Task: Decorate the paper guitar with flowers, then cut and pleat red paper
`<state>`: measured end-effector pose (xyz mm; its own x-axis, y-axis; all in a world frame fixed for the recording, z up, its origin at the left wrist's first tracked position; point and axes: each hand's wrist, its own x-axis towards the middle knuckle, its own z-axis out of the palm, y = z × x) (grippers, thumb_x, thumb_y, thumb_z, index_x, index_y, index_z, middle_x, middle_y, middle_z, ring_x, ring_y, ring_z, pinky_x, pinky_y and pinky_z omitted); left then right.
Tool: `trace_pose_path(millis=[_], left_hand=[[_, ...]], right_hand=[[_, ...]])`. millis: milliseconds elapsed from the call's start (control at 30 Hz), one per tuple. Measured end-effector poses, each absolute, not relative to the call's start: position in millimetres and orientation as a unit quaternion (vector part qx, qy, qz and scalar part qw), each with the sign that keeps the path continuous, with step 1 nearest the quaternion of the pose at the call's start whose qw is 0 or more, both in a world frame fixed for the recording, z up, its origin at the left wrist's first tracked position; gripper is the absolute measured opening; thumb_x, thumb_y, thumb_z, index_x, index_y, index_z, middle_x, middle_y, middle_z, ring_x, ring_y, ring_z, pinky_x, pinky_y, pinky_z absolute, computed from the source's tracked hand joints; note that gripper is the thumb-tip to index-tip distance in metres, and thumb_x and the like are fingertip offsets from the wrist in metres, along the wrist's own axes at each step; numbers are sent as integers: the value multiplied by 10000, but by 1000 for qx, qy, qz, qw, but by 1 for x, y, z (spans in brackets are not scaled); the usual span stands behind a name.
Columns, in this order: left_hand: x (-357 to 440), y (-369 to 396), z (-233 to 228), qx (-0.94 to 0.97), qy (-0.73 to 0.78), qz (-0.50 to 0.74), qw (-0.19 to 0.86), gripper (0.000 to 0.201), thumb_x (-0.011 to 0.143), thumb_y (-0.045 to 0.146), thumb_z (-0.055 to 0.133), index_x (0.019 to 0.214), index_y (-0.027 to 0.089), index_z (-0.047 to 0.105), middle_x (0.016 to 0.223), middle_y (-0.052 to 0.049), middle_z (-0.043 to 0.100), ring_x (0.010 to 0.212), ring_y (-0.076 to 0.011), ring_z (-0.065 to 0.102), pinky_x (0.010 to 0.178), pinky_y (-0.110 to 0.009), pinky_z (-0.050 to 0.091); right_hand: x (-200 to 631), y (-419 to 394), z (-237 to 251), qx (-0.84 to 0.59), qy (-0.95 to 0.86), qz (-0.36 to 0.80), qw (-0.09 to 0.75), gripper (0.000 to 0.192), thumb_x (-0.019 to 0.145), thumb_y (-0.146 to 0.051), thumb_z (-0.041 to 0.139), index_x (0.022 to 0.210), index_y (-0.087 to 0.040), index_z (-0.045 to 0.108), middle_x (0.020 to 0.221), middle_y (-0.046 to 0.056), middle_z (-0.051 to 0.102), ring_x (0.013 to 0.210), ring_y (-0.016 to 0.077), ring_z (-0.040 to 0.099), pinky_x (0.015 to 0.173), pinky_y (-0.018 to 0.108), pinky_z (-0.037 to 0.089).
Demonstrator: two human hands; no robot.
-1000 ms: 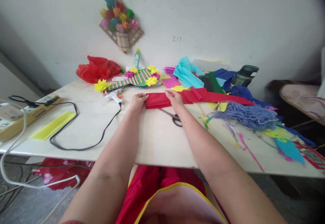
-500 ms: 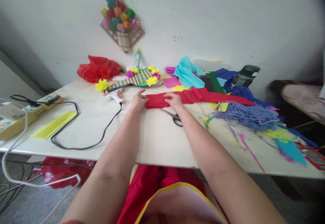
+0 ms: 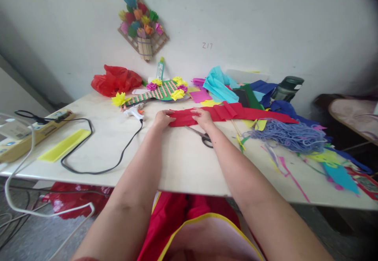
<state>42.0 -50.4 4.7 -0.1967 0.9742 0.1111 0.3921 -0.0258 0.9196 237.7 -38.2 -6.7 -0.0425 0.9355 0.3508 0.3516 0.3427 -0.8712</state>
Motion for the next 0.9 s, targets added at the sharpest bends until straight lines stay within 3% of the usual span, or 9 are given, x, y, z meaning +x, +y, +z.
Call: trace_pose_path(millis=[200, 500, 900], left_hand=[[43, -48, 3, 561, 638, 438, 295, 491, 502, 140, 734, 990, 164, 689, 415, 53, 472, 447, -124, 435, 544, -246, 373], [45, -46, 4, 536, 635, 475, 290, 407, 378, 70, 772, 765, 176, 704, 493, 35, 511, 628, -178, 540, 684, -266, 413], [48, -44, 3, 563, 646, 451, 250, 352, 414, 104, 766, 748, 185, 690, 579, 3, 571, 783, -225, 582, 811, -297, 418]], right_hand=[[238, -39, -6, -486, -594, 366, 526, 312, 695, -18, 527, 951, -137, 661, 1223, 106, 575, 1107, 168, 552, 948, 329, 429], [236, -41, -5, -490, -568, 408, 521, 227, 638, 15, 565, 767, -143, 664, 916, 56, 700, 832, 150, 655, 832, 342, 509], [235, -42, -4, -540, -582, 358, 492, 189, 614, 1, 595, 711, -141, 673, 925, 62, 694, 833, 161, 647, 818, 338, 517]])
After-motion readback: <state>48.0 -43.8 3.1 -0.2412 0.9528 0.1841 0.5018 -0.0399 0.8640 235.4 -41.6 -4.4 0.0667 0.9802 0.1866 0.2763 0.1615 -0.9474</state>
